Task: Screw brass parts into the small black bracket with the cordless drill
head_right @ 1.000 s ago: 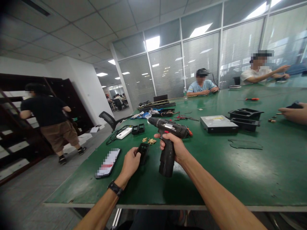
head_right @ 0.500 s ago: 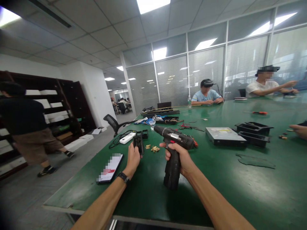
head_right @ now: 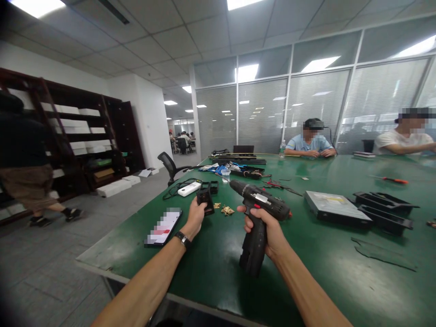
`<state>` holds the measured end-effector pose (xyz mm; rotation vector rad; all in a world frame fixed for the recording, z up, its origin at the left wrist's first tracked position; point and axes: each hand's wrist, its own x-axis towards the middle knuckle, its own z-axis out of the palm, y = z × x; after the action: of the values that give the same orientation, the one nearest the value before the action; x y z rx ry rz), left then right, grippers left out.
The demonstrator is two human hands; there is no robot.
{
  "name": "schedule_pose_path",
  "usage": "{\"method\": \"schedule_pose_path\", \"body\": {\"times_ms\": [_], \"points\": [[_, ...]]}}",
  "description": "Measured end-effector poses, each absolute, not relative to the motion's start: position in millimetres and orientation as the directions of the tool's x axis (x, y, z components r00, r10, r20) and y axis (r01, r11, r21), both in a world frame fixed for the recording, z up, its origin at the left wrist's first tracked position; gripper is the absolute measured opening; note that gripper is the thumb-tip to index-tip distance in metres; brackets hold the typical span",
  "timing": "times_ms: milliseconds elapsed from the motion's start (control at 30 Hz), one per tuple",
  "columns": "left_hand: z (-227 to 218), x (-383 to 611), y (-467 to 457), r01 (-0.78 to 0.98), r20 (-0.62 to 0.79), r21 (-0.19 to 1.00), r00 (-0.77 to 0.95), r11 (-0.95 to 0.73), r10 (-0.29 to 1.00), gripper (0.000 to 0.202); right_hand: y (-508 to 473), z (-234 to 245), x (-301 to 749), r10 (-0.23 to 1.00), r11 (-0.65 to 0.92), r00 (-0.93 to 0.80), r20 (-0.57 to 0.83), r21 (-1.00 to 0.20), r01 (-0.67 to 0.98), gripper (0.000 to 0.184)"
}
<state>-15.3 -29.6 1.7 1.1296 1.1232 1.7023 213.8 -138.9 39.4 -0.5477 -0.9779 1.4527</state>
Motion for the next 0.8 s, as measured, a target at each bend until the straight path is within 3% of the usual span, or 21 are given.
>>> {"method": "schedule_pose_path", "body": {"times_ms": [200,433,800], "points": [[2,-22,-30,-0.248,0.117,0.952,-0.252,-0.181,0.961,0.040,-139,40,214,0.963,0.083,-0.171,0.206,-0.837,-0.541,0.018],[16,-26,-34,-0.395,-0.176,0.914,-0.186,0.090,0.967,0.014,-139,40,214,0.963,0.066,-0.185,0.198,-0.835,-0.547,0.021],[27,-26,-34,-0.597,-0.276,0.761,0.056,0.253,0.960,0.018,-136,38,215,0.970,0.071,-0.150,0.193,-0.811,-0.581,0.027]]}}
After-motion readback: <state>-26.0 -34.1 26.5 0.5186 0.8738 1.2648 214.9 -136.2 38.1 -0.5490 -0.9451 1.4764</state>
